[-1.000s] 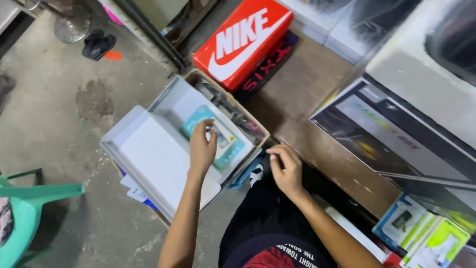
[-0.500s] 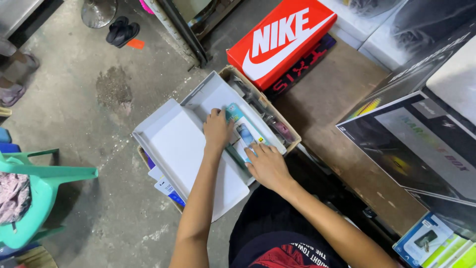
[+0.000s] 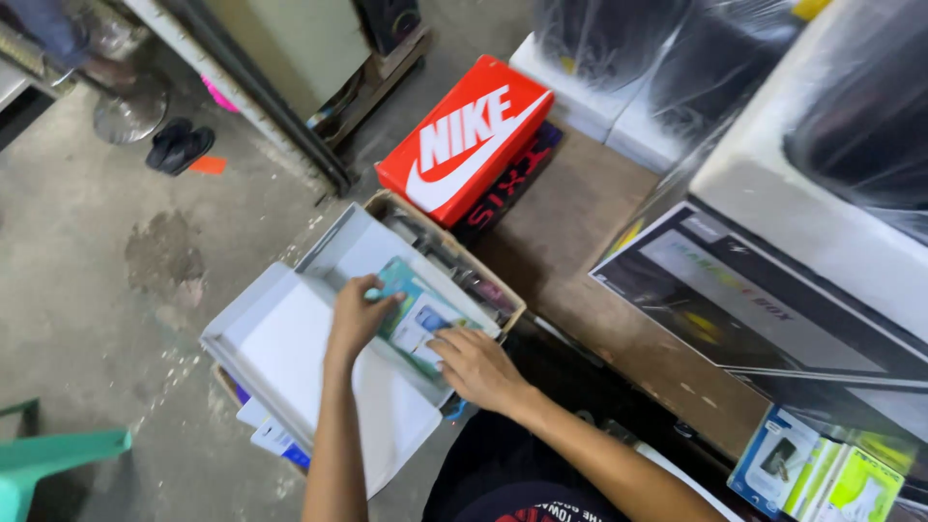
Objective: Organizing and packing various electronic accessories like USB cables into boxes.
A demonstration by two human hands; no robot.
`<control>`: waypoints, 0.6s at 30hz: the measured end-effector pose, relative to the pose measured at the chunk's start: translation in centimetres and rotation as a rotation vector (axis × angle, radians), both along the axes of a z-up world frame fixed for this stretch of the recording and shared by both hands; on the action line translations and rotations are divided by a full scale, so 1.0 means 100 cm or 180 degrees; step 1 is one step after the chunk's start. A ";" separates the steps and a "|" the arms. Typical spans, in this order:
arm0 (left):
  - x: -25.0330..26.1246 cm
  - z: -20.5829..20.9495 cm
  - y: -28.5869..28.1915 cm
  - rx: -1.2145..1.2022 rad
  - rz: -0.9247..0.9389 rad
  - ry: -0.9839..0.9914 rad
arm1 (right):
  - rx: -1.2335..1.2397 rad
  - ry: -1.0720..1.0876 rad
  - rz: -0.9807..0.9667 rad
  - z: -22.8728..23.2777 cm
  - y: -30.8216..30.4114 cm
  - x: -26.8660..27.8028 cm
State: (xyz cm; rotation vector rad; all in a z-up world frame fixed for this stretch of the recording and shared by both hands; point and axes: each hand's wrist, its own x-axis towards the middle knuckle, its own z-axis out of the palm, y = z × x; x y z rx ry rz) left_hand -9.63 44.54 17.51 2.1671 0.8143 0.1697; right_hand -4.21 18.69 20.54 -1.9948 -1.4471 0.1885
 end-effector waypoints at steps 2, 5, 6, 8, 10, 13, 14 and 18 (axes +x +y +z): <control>-0.017 0.073 -0.027 -0.0150 0.0135 0.0046 | 0.0339 0.0221 -0.0150 0.018 -0.015 0.001; -0.038 0.148 -0.065 -0.0252 0.0370 -0.0340 | 0.0833 0.0443 -0.0449 0.037 -0.042 0.005; -0.045 0.168 -0.076 -0.0210 0.0488 -0.0788 | 0.0980 0.0449 -0.0589 0.041 -0.051 0.006; -0.035 0.177 -0.101 -0.0581 0.0416 -0.1134 | 0.0948 0.1113 -0.0704 0.042 -0.074 0.010; -0.021 0.179 -0.128 -0.0962 0.0334 -0.1437 | 0.0950 0.1801 -0.0825 0.038 -0.100 0.013; 0.011 0.159 -0.174 -0.1288 -0.0018 -0.1372 | 0.1262 0.3353 -0.0822 0.019 -0.144 0.013; 0.021 0.146 -0.192 -0.1361 -0.0515 -0.1381 | 0.1748 0.3884 -0.0919 0.006 -0.159 0.012; 0.049 0.085 -0.263 -0.1671 -0.1626 -0.0691 | 0.2578 0.4545 -0.2235 -0.050 -0.228 0.007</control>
